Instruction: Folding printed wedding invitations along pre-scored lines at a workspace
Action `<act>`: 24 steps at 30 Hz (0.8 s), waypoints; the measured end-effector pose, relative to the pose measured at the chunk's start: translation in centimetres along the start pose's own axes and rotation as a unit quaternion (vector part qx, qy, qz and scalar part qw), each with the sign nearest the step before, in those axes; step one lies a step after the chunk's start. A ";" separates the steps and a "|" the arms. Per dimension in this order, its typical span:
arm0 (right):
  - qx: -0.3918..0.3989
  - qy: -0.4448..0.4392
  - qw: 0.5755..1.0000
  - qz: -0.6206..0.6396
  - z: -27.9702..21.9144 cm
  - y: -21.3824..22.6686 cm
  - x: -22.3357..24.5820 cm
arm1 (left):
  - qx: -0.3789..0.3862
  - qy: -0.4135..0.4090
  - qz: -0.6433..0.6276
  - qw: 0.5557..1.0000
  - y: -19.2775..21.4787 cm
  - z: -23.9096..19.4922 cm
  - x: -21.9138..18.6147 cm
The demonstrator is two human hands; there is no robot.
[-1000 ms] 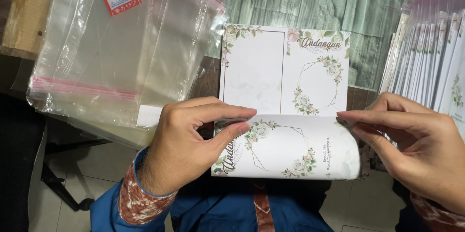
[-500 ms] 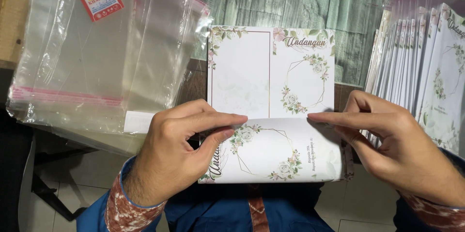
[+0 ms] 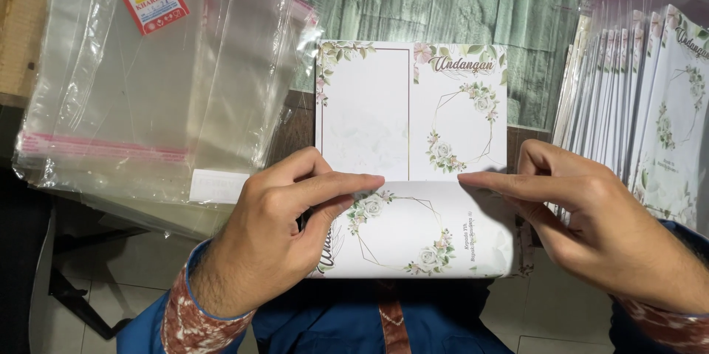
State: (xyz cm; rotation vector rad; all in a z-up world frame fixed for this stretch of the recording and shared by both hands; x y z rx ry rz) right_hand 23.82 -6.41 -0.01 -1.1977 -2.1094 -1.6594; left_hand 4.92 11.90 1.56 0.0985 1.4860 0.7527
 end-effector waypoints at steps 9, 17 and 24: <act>-0.017 0.050 0.997 -0.047 0.8 0.5 0.7 | -0.011 -0.001 0.033 0.999 -0.2 0.2 0.3; -0.017 0.020 0.998 -0.055 1.2 1.3 0.8 | -0.023 0.008 0.043 0.999 0.1 0.6 0.4; -0.065 0.041 0.996 -0.054 3.1 2.6 1.5 | -0.010 -0.015 0.078 0.997 0.3 2.5 0.8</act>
Point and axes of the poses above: each hand's wrist, its own z-axis towards the middle knuckle, its own y-axis out of the back of the hand, x = y × z, the point moved 7 cm from there along z, towards the middle knuckle, and after that the axes turned 3 degrees about -x, right-handed, at the moved point
